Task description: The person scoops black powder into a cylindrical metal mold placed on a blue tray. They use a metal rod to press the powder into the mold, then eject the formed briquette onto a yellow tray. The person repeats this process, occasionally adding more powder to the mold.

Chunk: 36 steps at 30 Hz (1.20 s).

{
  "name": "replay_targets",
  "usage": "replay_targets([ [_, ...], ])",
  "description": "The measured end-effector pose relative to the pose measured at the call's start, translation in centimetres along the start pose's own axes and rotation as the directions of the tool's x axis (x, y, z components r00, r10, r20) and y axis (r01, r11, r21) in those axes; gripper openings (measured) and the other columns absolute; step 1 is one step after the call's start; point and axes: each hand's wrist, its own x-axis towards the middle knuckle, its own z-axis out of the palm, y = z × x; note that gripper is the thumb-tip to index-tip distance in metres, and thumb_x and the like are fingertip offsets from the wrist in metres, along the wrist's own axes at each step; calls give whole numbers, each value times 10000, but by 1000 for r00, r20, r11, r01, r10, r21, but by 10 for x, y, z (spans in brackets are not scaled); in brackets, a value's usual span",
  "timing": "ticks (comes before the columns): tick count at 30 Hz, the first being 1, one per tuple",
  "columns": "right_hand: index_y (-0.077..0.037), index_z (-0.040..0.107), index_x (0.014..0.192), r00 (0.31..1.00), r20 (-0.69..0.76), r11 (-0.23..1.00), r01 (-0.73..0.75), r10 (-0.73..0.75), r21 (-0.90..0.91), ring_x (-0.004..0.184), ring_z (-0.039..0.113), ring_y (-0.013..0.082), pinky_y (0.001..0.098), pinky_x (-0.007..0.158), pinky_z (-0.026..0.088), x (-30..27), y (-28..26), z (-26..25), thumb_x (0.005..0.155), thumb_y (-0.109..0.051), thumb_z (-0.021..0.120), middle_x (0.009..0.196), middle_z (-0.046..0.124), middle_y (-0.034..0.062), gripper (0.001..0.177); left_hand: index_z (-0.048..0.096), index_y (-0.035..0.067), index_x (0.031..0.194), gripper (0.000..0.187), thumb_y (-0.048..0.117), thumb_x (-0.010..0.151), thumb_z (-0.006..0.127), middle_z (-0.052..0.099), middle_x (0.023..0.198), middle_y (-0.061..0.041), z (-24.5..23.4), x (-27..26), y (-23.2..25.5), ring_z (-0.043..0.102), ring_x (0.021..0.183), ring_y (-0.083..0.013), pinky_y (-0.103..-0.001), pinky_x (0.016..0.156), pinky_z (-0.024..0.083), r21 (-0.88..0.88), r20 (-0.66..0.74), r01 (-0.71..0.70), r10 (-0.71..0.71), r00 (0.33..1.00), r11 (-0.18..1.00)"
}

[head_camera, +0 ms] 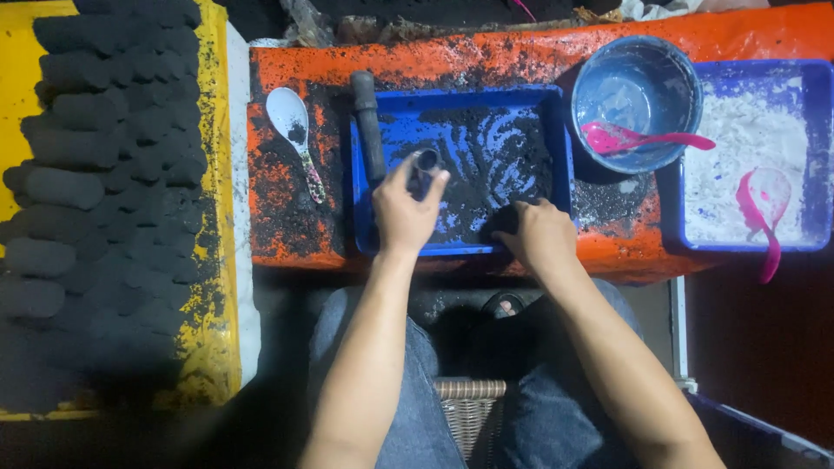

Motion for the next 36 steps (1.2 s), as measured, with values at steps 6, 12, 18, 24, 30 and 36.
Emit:
replay_targets([
  [6,-77,735,1268,809,-344,792,565,-476,233,1259,641,407,484,996,560,16,-33,-17,854,-140,800,1301,698,213,424,750,61,968,293,269,817,890,764,776,-100,-18,12,3,763,764,-327,-421,660,609,69,-220,-24,39,975,997],
  [12,-80,651,1402,778,-295,782,609,-555,134,1409,515,415,564,1091,484,64,-77,2,899,-211,770,1504,575,191,533,735,75,872,271,289,812,891,751,737,-114,-22,17,7,758,725,-334,-407,610,596,61,-318,19,2,948,998],
  [18,-198,787,1177,746,-324,767,635,-581,87,1256,669,302,444,980,588,97,-69,37,884,-161,711,1334,724,48,305,723,76,853,296,310,799,896,742,722,-119,-21,15,2,757,721,-322,-403,604,596,56,-321,22,-3,947,998],
  [24,-209,822,992,717,-348,755,654,-604,39,1051,759,201,328,733,631,73,-5,50,869,-148,688,1112,806,-22,192,731,83,827,268,305,824,881,752,725,-110,-21,12,8,758,700,-324,-393,589,594,-2,-269,78,-76,960,997],
  [30,-212,806,1130,725,-367,764,643,-583,57,1143,725,295,392,855,625,56,-25,10,810,-239,824,1245,752,85,321,728,77,828,295,323,806,890,744,719,-121,-16,13,8,759,725,-336,-413,602,600,41,-279,63,-49,959,997],
  [36,-151,801,1035,568,-313,603,798,-761,-18,1158,725,244,331,895,599,65,-30,35,901,-167,697,1177,786,68,171,733,92,814,260,304,814,884,747,717,-122,-19,12,9,762,728,-331,-406,617,601,49,-257,43,-29,966,998],
])
